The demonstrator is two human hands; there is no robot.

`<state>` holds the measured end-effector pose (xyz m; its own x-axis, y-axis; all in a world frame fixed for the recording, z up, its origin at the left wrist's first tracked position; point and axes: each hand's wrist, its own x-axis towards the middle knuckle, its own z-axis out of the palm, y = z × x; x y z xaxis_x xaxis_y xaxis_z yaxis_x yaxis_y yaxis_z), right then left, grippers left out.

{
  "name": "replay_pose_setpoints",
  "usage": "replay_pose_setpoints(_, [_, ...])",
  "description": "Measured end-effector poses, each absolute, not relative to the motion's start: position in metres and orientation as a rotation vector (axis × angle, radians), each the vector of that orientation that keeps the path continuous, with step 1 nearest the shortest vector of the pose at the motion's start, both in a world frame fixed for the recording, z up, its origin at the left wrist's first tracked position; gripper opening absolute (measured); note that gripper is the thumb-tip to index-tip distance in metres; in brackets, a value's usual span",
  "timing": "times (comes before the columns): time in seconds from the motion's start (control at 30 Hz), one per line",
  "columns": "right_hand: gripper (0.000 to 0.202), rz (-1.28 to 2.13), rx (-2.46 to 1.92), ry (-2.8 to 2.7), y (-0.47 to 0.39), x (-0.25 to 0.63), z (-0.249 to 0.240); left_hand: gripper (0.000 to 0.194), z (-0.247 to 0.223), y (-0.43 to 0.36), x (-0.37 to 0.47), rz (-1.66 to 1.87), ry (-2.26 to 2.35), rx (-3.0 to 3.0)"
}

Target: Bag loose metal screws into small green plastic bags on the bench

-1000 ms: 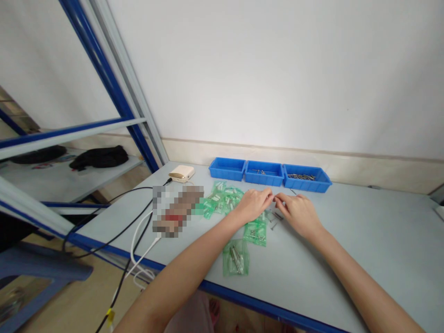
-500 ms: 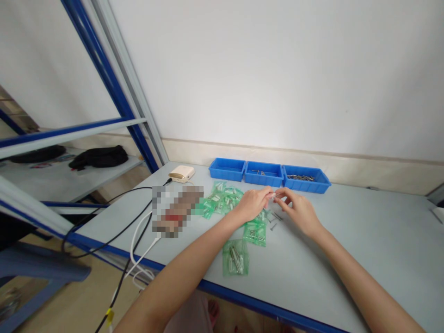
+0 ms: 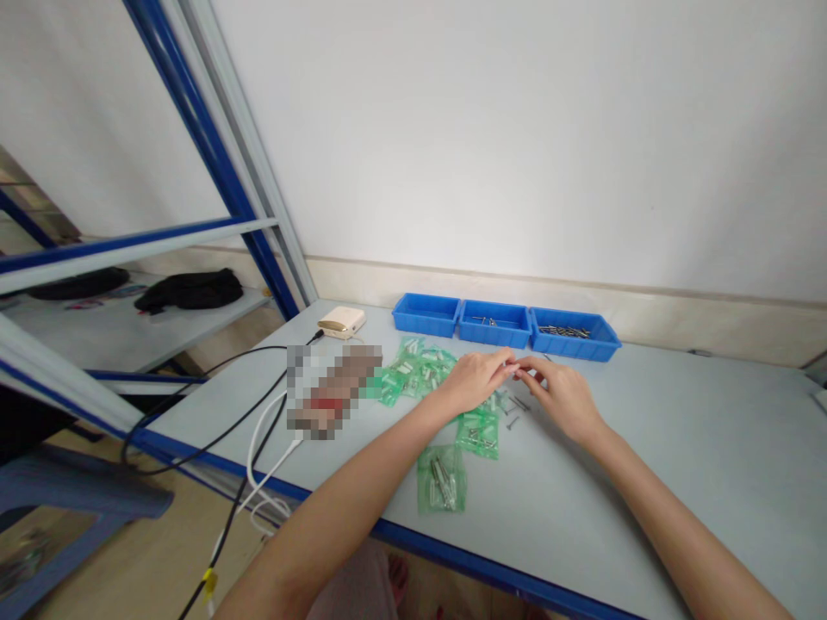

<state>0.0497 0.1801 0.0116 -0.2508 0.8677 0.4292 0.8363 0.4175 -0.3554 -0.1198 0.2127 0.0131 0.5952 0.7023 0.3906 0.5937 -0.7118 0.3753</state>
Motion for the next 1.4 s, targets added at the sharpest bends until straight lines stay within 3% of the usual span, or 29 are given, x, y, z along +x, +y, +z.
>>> replay_pose_setpoints(0.73, [0.022, 0.149, -1.376, -2.073, 0.1824, 0.0518, 0.0087, 0.034, 0.012, 0.2124, -0.1193, 0.779, 1.111, 2.704])
replay_pose_setpoints(1.4, [0.03, 0.187, -1.401, -2.097, 0.1815, 0.0523, 0.0124, 0.029, 0.0124, 0.2106, -0.1195, 0.778, 1.103, 2.606])
